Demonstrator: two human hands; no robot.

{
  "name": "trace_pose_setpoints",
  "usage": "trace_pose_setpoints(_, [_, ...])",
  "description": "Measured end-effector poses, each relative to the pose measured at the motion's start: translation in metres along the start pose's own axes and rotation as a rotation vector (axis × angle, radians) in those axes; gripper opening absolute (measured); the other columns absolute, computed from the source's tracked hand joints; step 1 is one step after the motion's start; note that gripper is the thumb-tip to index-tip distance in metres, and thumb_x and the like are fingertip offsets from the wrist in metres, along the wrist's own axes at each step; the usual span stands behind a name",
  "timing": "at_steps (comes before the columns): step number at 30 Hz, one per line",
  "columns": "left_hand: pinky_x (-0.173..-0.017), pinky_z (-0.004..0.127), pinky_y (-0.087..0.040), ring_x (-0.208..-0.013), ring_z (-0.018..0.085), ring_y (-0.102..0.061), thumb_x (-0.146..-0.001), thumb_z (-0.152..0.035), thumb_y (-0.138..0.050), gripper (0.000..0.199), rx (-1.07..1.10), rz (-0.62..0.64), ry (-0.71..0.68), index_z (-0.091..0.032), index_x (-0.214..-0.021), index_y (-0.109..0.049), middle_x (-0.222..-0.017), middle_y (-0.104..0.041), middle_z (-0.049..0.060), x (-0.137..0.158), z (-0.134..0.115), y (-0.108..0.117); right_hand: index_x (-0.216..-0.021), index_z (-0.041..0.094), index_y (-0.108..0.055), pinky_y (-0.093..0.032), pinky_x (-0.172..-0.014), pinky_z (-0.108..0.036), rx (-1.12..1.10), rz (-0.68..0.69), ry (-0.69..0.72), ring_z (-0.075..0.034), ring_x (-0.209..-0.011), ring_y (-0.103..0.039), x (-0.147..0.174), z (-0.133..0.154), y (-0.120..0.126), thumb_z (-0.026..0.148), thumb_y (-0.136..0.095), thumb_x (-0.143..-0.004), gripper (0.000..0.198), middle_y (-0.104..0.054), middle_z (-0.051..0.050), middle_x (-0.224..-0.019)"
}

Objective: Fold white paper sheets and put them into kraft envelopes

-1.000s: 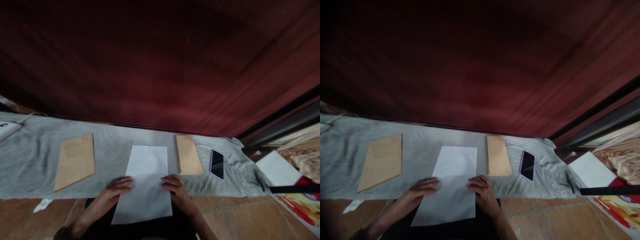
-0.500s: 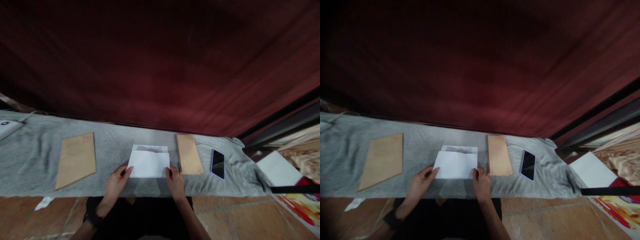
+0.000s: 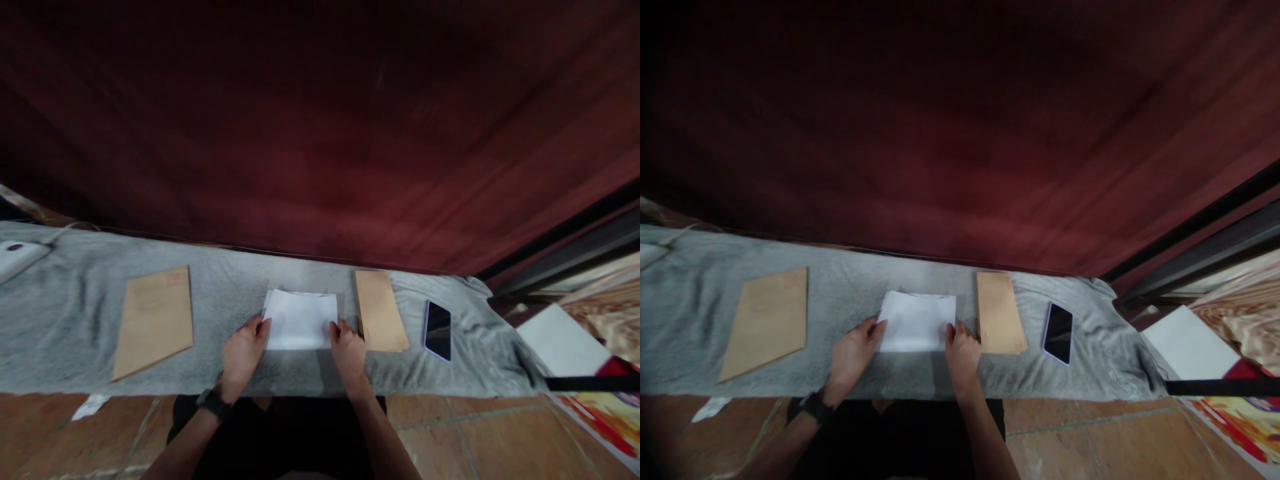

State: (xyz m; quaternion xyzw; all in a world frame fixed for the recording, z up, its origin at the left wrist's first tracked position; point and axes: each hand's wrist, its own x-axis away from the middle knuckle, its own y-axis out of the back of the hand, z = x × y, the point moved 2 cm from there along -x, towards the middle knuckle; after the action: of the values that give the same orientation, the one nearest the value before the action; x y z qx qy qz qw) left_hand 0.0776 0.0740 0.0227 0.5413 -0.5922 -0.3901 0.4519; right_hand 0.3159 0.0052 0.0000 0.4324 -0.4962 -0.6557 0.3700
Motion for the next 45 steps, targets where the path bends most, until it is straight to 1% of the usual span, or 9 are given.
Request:
trace_pose_setpoints(5, [-0.062,0.031,-0.045,-0.079,0.027,-0.074,-0.104,-0.044,-0.033,0.042,-0.072,-0.033,-0.025,-0.020,-0.111,-0.068,-0.093,-0.078,0.010,0.000,-0.006,-0.001,-0.102,0.016,-0.067,-0.047,-0.064,-0.031,0.001,-0.036,0.025,-0.022,-0.065,-0.071,-0.009,0.001,-0.006,0.032,-0.051,-0.104,0.023,-0.073,-0.009,-0.072])
trace_pose_setpoints(12, [-0.062,0.032,-0.047,-0.077,0.028,-0.074,-0.105,-0.042,-0.032,0.043,-0.165,-0.024,-0.052,-0.018,-0.116,-0.065,-0.089,-0.077,0.012,0.001,-0.011,-0.001,-0.134,0.013,-0.055,-0.049,-0.090,-0.046,-0.132,-0.154,0.139,-0.031,-0.105,-0.063,-0.012,0.020,0.004,0.025,-0.045,-0.102,0.036,-0.067,-0.019,-0.120])
trace_pose_setpoints(18, [-0.063,0.032,-0.047,-0.077,0.028,-0.074,-0.106,-0.040,-0.028,0.042,-0.172,-0.038,-0.065,-0.019,-0.113,-0.064,-0.087,-0.076,0.013,0.002,-0.010,-0.004,-0.150,0.016,-0.045,-0.034,-0.117,-0.047,-0.245,-0.104,0.383,-0.029,-0.146,-0.036,-0.004,0.053,-0.014,0.030,-0.048,-0.102,0.050,-0.042,-0.013,-0.158])
trace_pose_setpoints(23, [-0.065,0.034,-0.049,-0.076,0.028,-0.073,-0.105,-0.038,-0.030,0.040,-0.131,-0.046,-0.049,-0.016,-0.115,-0.062,-0.091,-0.075,0.013,0.001,-0.007,-0.002,-0.152,0.016,-0.044,-0.029,-0.119,-0.050,-0.214,-0.090,0.371,-0.029,-0.148,-0.034,0.003,0.055,-0.030,0.034,-0.051,-0.102,0.053,-0.038,-0.014,-0.160])
trace_pose_setpoints(26, [-0.084,0.040,-0.052,-0.099,0.030,-0.070,-0.103,-0.031,-0.032,0.039,-0.119,-0.188,-0.101,-0.012,-0.123,-0.059,-0.109,-0.072,0.017,0.001,-0.017,-0.003,-0.153,0.017,-0.043,-0.029,-0.120,-0.050,-0.213,-0.088,0.373,-0.029,-0.148,-0.034,0.004,0.054,-0.030,0.034,-0.050,-0.103,0.054,-0.037,-0.014,-0.161])
trace_pose_setpoints(29, [-0.107,0.044,-0.044,-0.130,0.030,-0.056,-0.103,-0.030,-0.032,0.047,-0.034,-0.298,-0.342,-0.010,-0.140,-0.051,-0.140,-0.059,0.020,0.000,-0.042,-0.016,-0.153,0.017,-0.043,-0.028,-0.120,-0.050,-0.220,-0.067,0.365,-0.029,-0.149,-0.034,0.004,0.054,-0.029,0.034,-0.048,-0.103,0.053,-0.036,-0.014,-0.161])
trace_pose_setpoints(32, [-0.118,0.046,-0.036,-0.144,0.026,-0.043,-0.103,-0.038,-0.034,0.052,0.043,-0.234,-0.575,-0.017,-0.149,-0.047,-0.153,-0.050,0.013,-0.002,-0.067,-0.040,-0.155,0.016,-0.040,-0.027,-0.121,-0.050,-0.235,-0.040,0.388,-0.028,-0.150,-0.032,0.004,0.055,-0.030,0.029,-0.046,-0.103,0.054,-0.035,-0.014,-0.161])
trace_pose_setpoints(37, [-0.122,0.049,-0.029,-0.149,0.027,-0.037,-0.102,-0.042,-0.030,0.059,-0.012,-0.212,-0.518,-0.011,-0.152,-0.043,-0.156,-0.045,0.014,-0.012,-0.062,-0.061,-0.153,0.016,-0.043,-0.029,-0.120,-0.049,-0.234,-0.061,0.380,-0.027,-0.149,-0.034,0.002,0.052,-0.034,0.024,-0.041,-0.105,0.049,-0.040,-0.014,-0.159])
trace_pose_setpoints(45, [-0.124,0.048,-0.025,-0.151,0.028,-0.031,-0.102,-0.040,-0.026,0.063,-0.045,-0.288,-0.427,-0.003,-0.151,-0.041,-0.157,-0.041,0.019,-0.015,-0.029,-0.052,-0.151,0.007,-0.044,-0.031,-0.120,-0.049,-0.157,-0.079,0.271,-0.028,-0.146,-0.040,-0.011,0.033,-0.032,0.025,-0.042,-0.104,0.050,-0.043,-0.020,-0.155])
